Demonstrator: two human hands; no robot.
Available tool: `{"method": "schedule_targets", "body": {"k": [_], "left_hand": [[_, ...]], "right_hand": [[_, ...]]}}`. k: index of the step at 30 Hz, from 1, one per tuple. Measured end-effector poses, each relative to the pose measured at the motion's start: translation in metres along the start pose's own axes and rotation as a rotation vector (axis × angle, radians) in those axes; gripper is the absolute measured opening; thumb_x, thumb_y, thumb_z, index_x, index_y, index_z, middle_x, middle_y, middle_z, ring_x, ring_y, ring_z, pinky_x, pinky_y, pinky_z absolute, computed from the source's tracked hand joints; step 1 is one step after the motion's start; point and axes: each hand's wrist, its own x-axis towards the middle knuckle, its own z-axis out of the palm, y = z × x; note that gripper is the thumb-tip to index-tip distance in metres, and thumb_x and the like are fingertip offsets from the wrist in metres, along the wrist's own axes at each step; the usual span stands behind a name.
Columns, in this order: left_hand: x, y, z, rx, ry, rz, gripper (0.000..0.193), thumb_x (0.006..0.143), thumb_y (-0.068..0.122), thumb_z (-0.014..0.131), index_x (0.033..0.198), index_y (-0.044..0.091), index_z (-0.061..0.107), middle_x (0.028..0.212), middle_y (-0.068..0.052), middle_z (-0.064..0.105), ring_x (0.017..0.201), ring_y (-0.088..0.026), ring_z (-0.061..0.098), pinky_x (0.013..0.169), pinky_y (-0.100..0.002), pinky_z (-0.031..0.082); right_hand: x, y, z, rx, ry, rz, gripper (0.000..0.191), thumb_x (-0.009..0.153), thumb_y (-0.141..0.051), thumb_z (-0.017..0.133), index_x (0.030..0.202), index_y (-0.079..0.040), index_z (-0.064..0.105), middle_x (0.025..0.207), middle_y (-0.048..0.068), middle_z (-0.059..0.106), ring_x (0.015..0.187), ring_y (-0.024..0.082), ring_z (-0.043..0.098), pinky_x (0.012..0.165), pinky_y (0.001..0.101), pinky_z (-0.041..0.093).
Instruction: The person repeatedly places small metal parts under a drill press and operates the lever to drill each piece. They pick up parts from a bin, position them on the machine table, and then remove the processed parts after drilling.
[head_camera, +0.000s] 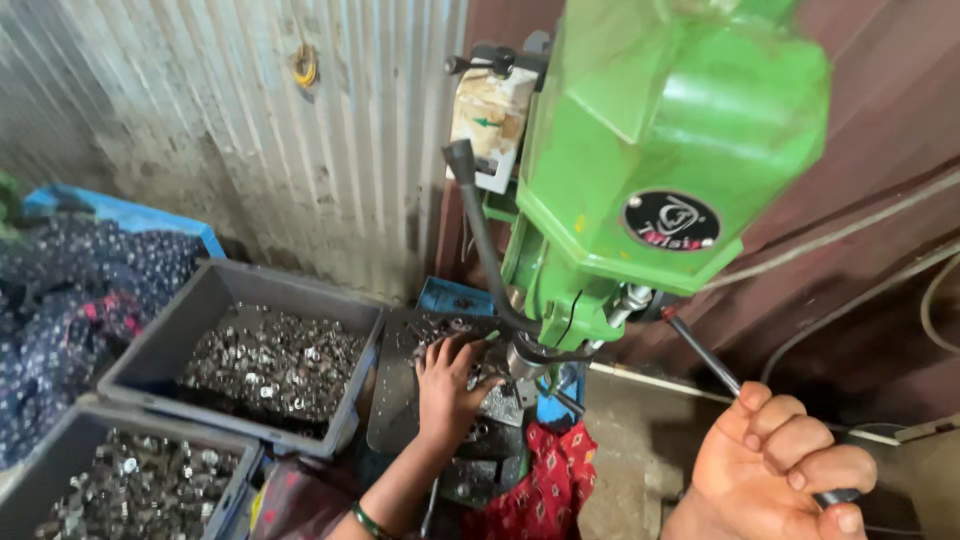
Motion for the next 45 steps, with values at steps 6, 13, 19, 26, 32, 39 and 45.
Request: {"method": "schedule_targets", "body": {"k": [6, 13, 19, 26, 32, 39, 45], "left_hand": [[0.002, -0.017, -0.019, -0.071, 0.058, -0.159, 0.055, 0.081, 0.031, 0.078, 0.131, 0.015, 0.062, 0.126, -0.011, 0.063, 0.124, -0.034, 0.054, 0.106, -0.05, 0.036], [0.003, -0.022, -0.01, -0.055, -0.052, -0.28, 0.036, 0.091, 0.033, 0.067, 0.119, 0.012, 0.065, 0.103, -0.015, 0.071, 0.097, -0.038, 0.067, 0.084, -0.049, 0.052], [0.012, -0.02, 0.017, -0.117, -0.394, -0.369, 0.033, 0.097, 0.039, 0.065, 0.094, 0.008, 0.075, 0.078, -0.018, 0.073, 0.077, -0.036, 0.07, 0.071, -0.047, 0.053], [-0.002, -0.028, -0.003, -0.489, -0.193, -0.388, 0.025, 0.081, 0.021, 0.079, 0.098, 0.004, 0.076, 0.084, -0.015, 0.08, 0.072, -0.026, 0.076, 0.066, -0.038, 0.056], [-0.013, -0.012, 0.007, -0.168, -0.053, -0.025, 0.021, 0.085, 0.024, 0.078, 0.097, 0.007, 0.078, 0.087, -0.013, 0.076, 0.077, -0.032, 0.073, 0.069, -0.041, 0.057], [-0.029, -0.013, 0.02, 0.239, -0.077, 0.427, 0.021, 0.095, 0.014, 0.068, 0.111, 0.003, 0.074, 0.092, -0.009, 0.072, 0.078, -0.026, 0.07, 0.068, -0.04, 0.056], [-0.016, -0.024, 0.023, -0.104, -0.028, 0.169, 0.015, 0.09, 0.021, 0.071, 0.101, 0.011, 0.076, 0.099, -0.006, 0.075, 0.087, -0.029, 0.071, 0.076, -0.04, 0.057]], "right_hand": [[0.004, 0.005, -0.018, -0.043, -0.044, -0.031, 0.038, 0.1, -0.05, 0.044, 0.081, -0.019, 0.034, 0.058, -0.002, 0.038, 0.069, 0.018, 0.041, 0.081, 0.0368, 0.042], [0.068, 0.014, -0.02, -0.035, -0.165, -0.044, 0.054, 0.098, -0.07, 0.042, 0.082, -0.02, 0.031, 0.059, -0.003, 0.029, 0.054, 0.013, 0.025, 0.059, 0.0334, 0.035], [0.172, 0.042, 0.018, -0.05, -0.136, 0.278, 0.055, 0.109, -0.061, 0.051, 0.085, -0.015, 0.035, 0.062, -0.005, 0.028, 0.058, 0.013, 0.023, 0.058, 0.0277, 0.024], [0.174, 0.041, 0.029, 0.041, -0.132, 0.313, 0.053, 0.113, -0.057, 0.051, 0.088, -0.012, 0.038, 0.072, -0.002, 0.032, 0.061, 0.014, 0.023, 0.061, 0.0269, 0.022], [0.173, 0.034, 0.054, 0.518, 0.118, 0.427, 0.054, 0.119, -0.049, 0.043, 0.087, -0.007, 0.033, 0.066, 0.002, 0.027, 0.056, 0.018, 0.023, 0.058, 0.0337, 0.023], [0.171, 0.032, 0.059, 0.581, 0.143, 0.438, 0.053, 0.118, -0.048, 0.042, 0.086, -0.007, 0.032, 0.064, 0.002, 0.027, 0.058, 0.018, 0.024, 0.061, 0.0367, 0.025], [0.108, 0.004, 0.011, 0.118, -0.171, 0.197, 0.045, 0.107, -0.045, 0.051, 0.079, -0.012, 0.039, 0.071, 0.003, 0.041, 0.065, 0.016, 0.035, 0.062, 0.0308, 0.033]]}}
